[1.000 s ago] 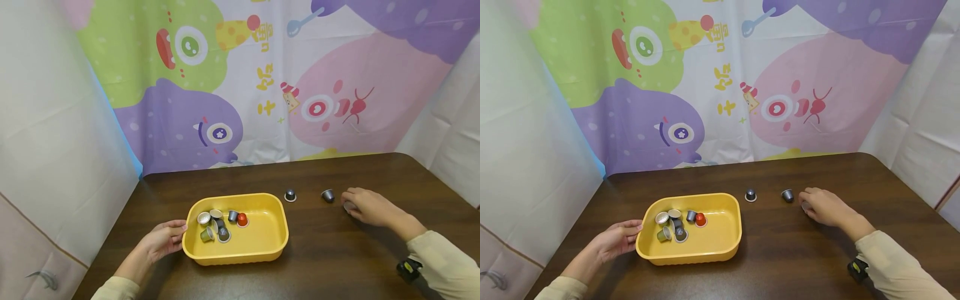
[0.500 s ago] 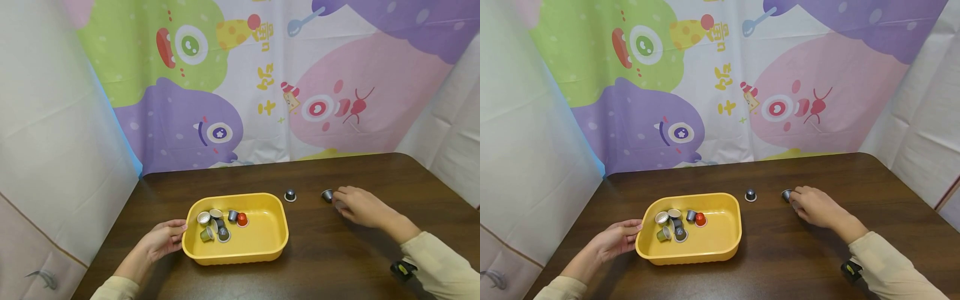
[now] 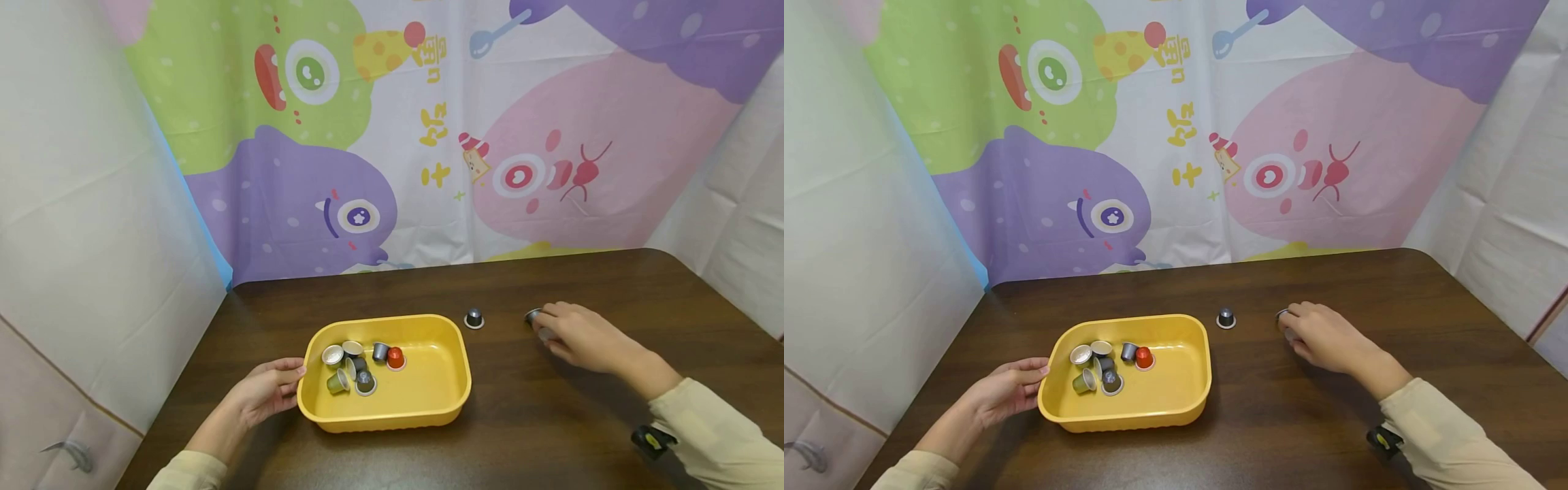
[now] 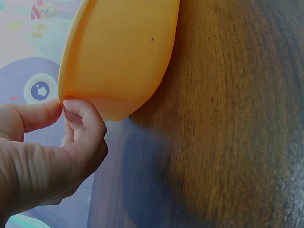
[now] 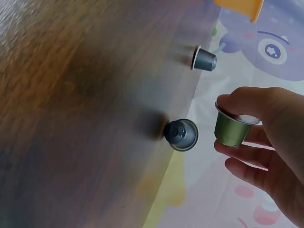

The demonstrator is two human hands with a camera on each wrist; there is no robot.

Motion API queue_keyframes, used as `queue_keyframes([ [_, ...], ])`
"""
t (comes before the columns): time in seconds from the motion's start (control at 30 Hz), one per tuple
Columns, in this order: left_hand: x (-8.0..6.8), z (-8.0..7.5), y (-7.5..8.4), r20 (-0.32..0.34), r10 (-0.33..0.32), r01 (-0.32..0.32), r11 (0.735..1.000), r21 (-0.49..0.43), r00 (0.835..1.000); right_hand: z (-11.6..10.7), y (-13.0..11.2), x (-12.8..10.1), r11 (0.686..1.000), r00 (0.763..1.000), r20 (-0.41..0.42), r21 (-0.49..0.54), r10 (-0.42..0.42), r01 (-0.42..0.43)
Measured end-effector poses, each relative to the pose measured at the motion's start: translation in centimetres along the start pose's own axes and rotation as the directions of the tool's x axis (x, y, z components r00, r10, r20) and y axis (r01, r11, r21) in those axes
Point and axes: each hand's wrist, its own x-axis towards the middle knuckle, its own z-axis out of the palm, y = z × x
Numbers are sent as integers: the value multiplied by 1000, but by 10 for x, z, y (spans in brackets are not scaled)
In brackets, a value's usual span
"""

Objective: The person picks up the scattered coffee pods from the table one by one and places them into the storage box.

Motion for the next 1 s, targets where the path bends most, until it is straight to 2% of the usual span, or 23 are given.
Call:
queue_keyframes([
  [0.63, 0, 0, 0, -15, -6, 6, 1000, 14, 1000, -3, -12, 12, 1000, 1000, -5, -15, -3, 3],
  [1.0, -1, 1, -1, -20, -6, 6, 1000, 4, 1000, -4, -18, 21, 1000, 1000, 21, -28, -2, 2],
])
